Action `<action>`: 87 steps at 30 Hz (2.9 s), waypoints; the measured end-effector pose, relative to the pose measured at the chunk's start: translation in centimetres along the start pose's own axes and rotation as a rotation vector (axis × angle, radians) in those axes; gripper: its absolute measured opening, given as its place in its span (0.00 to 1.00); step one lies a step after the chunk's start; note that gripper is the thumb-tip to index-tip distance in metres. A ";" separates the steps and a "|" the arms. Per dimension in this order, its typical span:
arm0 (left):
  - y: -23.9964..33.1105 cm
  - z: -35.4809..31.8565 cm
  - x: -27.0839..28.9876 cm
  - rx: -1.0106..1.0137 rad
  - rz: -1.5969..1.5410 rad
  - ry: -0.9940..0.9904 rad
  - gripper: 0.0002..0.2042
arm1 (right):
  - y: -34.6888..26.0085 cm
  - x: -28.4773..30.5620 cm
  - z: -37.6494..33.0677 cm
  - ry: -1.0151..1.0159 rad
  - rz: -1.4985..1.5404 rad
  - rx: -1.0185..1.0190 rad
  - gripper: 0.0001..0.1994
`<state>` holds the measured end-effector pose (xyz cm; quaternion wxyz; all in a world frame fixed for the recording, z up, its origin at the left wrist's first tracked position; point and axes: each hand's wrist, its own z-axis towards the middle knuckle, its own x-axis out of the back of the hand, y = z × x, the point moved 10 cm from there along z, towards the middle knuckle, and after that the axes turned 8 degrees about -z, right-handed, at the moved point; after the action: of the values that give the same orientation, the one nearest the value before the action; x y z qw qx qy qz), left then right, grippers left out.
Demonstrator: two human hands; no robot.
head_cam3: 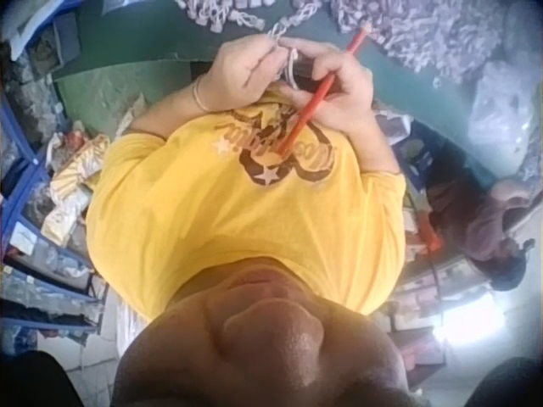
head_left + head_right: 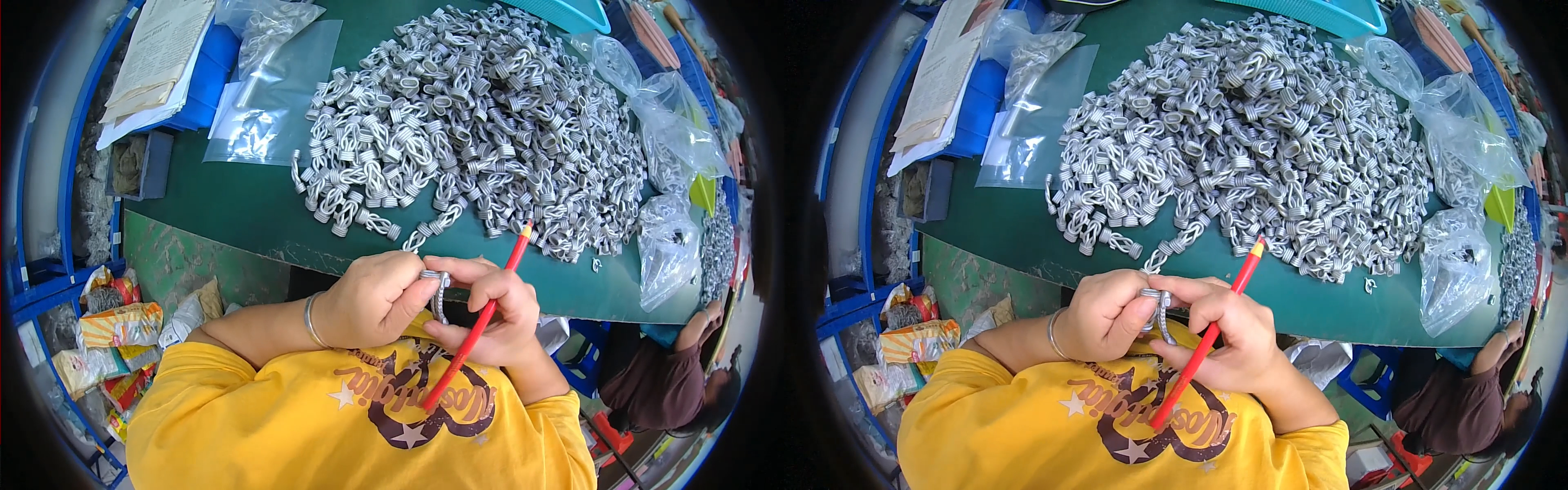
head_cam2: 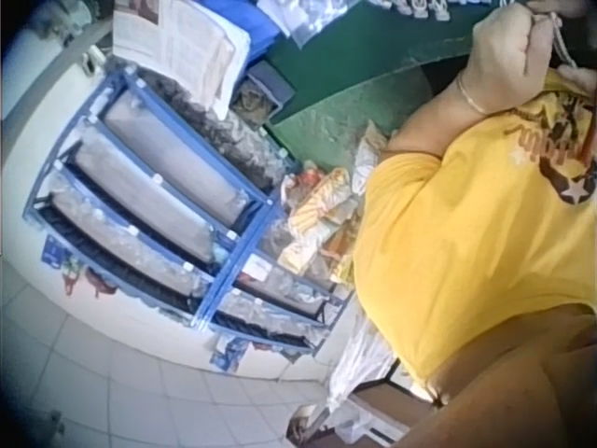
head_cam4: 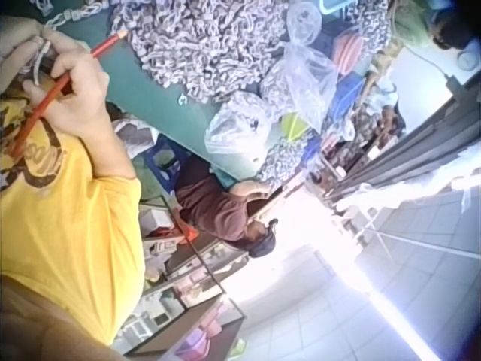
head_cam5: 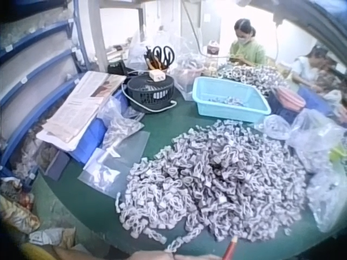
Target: The person picks up small metal components from a large pile on a workbench and uses a red tool to press or secure a small white insert into each metal piece before setting them aside.
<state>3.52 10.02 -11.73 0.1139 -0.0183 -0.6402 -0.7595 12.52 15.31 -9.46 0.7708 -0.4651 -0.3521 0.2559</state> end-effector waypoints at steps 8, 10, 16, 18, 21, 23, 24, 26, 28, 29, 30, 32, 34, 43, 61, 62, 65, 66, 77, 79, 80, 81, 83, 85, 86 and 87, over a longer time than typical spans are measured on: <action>-0.8 1.0 1.4 0.187 -0.078 0.048 0.12 | 0.8 -0.5 -0.9 0.138 -0.025 0.053 0.15; 0.0 1.3 1.6 0.155 -0.091 0.058 0.12 | -0.1 -0.7 -0.9 0.175 -0.048 0.170 0.14; -0.8 1.0 0.9 0.229 -0.197 0.034 0.13 | -1.3 -0.6 -0.1 0.166 -0.218 0.285 0.15; -0.6 1.1 0.9 0.230 -0.237 0.042 0.13 | -1.3 -0.6 -0.2 0.168 -0.244 0.289 0.14; -0.8 0.7 0.7 0.268 -0.292 0.018 0.13 | -1.6 -0.6 -0.3 0.163 -0.272 0.297 0.14; -2.9 -0.3 -0.4 0.478 -0.558 -0.001 0.13 | -1.9 -0.7 -0.1 0.157 -0.274 0.304 0.14; -3.1 -0.4 -0.5 0.480 -0.558 -0.001 0.13 | -2.0 -0.7 0.0 0.153 -0.279 0.304 0.14; -2.4 -0.2 -0.3 0.362 -0.529 0.007 0.13 | -2.0 -0.8 0.0 0.148 -0.286 0.298 0.15; -1.9 0.1 -0.1 0.288 -0.457 0.000 0.13 | -1.8 -0.6 -0.1 0.151 -0.241 0.303 0.15; -1.2 0.4 0.1 0.212 -0.383 -0.006 0.14 | -1.6 -0.7 -0.3 0.150 -0.240 0.303 0.15; -1.3 0.5 0.1 0.212 -0.384 -0.004 0.14 | -0.8 -0.5 -0.4 0.163 -0.219 0.253 0.15; -3.3 0.0 -0.6 0.436 -0.546 0.001 0.14 | -0.3 -0.3 -0.3 0.178 -0.198 0.205 0.16; -3.6 -0.3 -1.0 0.467 -0.592 -0.004 0.14 | -0.8 -0.4 0.2 0.175 -0.269 0.221 0.16; -3.5 -0.3 -1.1 0.438 -0.742 0.063 0.14 | -1.0 -0.7 0.8 0.157 -0.291 0.252 0.16; 0.0 0.7 -0.1 0.090 -0.134 -0.021 0.15 | 2.0 0.5 0.1 0.268 0.013 -0.036 0.30; -0.1 0.6 0.0 0.089 -0.129 -0.023 0.15 | 2.7 -0.3 0.0 0.201 0.182 -0.074 0.30; 0.0 0.6 0.0 0.074 -0.124 -0.005 0.14 | 2.4 -0.4 -0.1 0.197 0.131 -0.057 0.29; 0.1 0.5 0.2 0.057 -0.122 0.015 0.14 | 2.3 -0.3 -0.2 0.211 0.110 -0.051 0.28; 0.1 1.2 0.5 -0.006 0.059 -0.044 0.10 | -1.1 0.4 0.7 0.213 -0.415 0.287 0.24; 0.3 1.7 1.5 -0.021 0.110 0.049 0.06 | -0.5 1.8 0.3 0.269 -0.465 0.260 0.23; 1.2 2.1 2.7 -0.101 0.194 0.122 0.07 | -0.2 3.0 0.2 0.322 -0.483 0.233 0.23; 1.1 2.4 3.6 -0.051 0.226 0.105 0.08 | 0.0 4.3 0.2 0.383 -0.568 0.191 0.23; 1.0 2.4 4.4 -0.041 0.340 0.042 0.13 | 0.4 5.7 0.7 0.337 -0.618 0.176 0.22; 0.7 2.2 3.6 -0.057 0.392 0.005 0.14 | 1.3 5.7 0.8 0.257 -0.647 0.132 0.22; 0.5 2.0 3.0 -0.073 0.446 -0.030 0.14 | 1.3 5.2 0.9 0.205 -0.646 0.124 0.21; 0.5 1.8 2.4 -0.098 0.470 -0.015 0.15 | 1.2 4.4 1.0 0.152 -0.696 0.138 0.21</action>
<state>1.04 11.38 -10.50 0.2819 -0.1780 -0.5815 -0.7421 14.38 19.56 -8.85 0.8653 -0.2821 -0.4129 -0.0341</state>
